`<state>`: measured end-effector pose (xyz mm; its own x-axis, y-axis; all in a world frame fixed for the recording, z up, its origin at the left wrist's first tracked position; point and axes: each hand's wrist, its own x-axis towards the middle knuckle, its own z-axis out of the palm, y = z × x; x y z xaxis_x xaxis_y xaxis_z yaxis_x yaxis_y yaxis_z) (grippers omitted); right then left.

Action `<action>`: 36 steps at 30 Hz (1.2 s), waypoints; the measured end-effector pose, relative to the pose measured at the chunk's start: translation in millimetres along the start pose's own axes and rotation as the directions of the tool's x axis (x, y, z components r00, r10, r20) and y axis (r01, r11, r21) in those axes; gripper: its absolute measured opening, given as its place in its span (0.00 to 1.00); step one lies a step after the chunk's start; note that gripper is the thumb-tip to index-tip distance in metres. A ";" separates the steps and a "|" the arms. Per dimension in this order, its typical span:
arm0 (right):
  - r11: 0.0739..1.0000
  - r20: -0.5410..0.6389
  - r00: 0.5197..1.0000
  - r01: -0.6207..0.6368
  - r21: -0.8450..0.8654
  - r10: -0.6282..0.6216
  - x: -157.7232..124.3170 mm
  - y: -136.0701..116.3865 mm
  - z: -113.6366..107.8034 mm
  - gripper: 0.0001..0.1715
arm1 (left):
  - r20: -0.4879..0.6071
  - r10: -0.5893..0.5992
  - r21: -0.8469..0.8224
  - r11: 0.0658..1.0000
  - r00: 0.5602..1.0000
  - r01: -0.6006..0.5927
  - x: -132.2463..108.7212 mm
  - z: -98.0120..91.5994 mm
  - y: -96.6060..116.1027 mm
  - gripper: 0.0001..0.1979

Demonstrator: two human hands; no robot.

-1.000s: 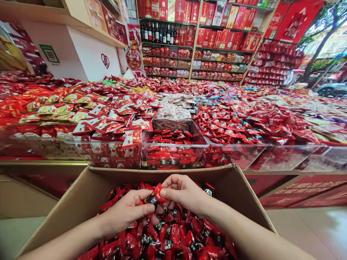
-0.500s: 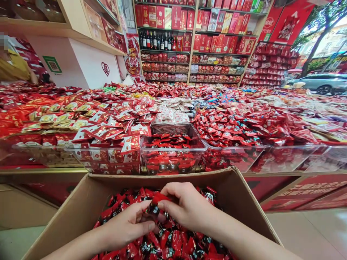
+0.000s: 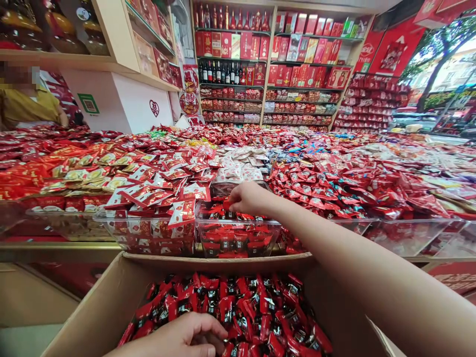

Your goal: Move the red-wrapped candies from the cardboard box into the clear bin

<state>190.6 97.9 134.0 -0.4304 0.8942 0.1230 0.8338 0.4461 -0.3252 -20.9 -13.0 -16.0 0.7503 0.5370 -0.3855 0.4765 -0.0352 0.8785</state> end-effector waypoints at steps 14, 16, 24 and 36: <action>0.983 0.304 0.949 0.030 0.181 -0.085 7.0 4.9 17.2 0.11 | 0.076 0.018 0.051 0.998 0.997 -0.022 -1.8 -6.1 0.6 0.15; 0.978 0.321 0.945 -0.006 0.207 -0.063 6.8 3.0 16.3 0.11 | 0.079 0.009 0.053 0.999 0.997 -0.013 -1.2 -5.6 -1.2 0.14; 0.971 0.321 0.944 -0.008 0.240 -0.071 11.9 3.5 22.8 0.14 | 0.071 0.011 0.095 0.995 0.997 -0.018 -1.5 -4.8 -1.4 0.15; 0.974 0.567 0.824 -0.134 0.184 0.006 16.3 2.7 27.9 0.20 | 0.088 0.059 0.245 0.966 0.994 -0.079 2.8 -3.7 -17.2 0.13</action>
<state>176.2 112.6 109.0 -0.5456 0.7181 -0.4320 0.8058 0.3078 -0.5060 -28.7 -7.7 -31.1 0.8146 0.4580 -0.3560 0.5131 -0.2828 0.8104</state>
